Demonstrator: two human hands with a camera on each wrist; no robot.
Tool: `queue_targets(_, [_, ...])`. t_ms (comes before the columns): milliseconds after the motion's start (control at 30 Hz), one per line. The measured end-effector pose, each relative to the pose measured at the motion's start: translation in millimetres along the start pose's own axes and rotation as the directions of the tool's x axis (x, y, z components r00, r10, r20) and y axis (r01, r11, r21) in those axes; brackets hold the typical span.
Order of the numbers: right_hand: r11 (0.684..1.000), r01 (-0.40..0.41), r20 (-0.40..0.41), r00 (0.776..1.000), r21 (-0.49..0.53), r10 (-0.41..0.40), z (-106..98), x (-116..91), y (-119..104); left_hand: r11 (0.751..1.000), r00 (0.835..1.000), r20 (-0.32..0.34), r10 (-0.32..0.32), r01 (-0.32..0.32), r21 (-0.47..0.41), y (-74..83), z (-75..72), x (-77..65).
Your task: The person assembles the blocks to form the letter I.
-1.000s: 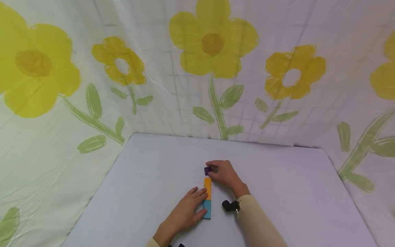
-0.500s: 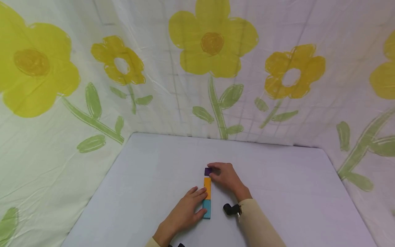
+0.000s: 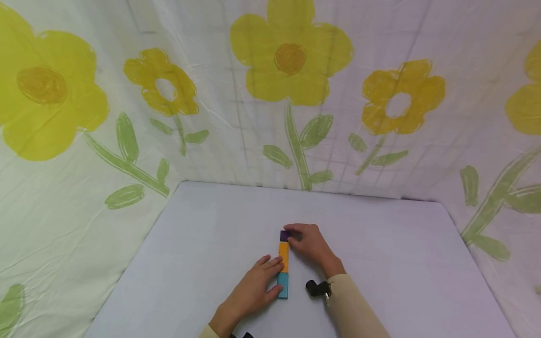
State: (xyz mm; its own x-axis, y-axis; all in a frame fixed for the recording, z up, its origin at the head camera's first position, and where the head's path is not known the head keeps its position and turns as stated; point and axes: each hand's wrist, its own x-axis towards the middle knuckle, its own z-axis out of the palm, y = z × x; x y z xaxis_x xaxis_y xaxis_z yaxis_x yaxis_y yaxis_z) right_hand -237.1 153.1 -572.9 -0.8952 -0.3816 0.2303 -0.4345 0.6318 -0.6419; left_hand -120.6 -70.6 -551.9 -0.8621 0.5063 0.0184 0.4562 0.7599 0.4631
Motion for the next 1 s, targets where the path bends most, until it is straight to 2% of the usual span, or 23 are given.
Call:
queue_targets(200, [1.0,-0.002,0.012,1.0,-0.013,0.002,0.0,0.2,-1.3,1.0,1.0,-0.003,-0.001,0.001,-0.007,0.7,-0.5,0.1])
queue_targets(533, [0.999,0.025,-0.011,1.0,-0.032,-0.025,-1.2,-1.3,-2.8,1.0,1.0,-0.009,-0.001,0.001,-0.012,0.1,1.1,0.6])
queue_targets(767, [1.0,-0.002,0.014,1.0,-0.009,0.002,-1.0,-0.3,-1.5,1.0,1.0,-0.026,0.014,-0.014,0.004,0.3,1.2,1.8])
queue_targets(1000, [1.0,0.007,0.011,1.0,-0.014,-0.007,0.5,-0.4,0.0,1.0,0.999,-0.034,0.018,-0.017,0.011,0.6,1.6,2.4])
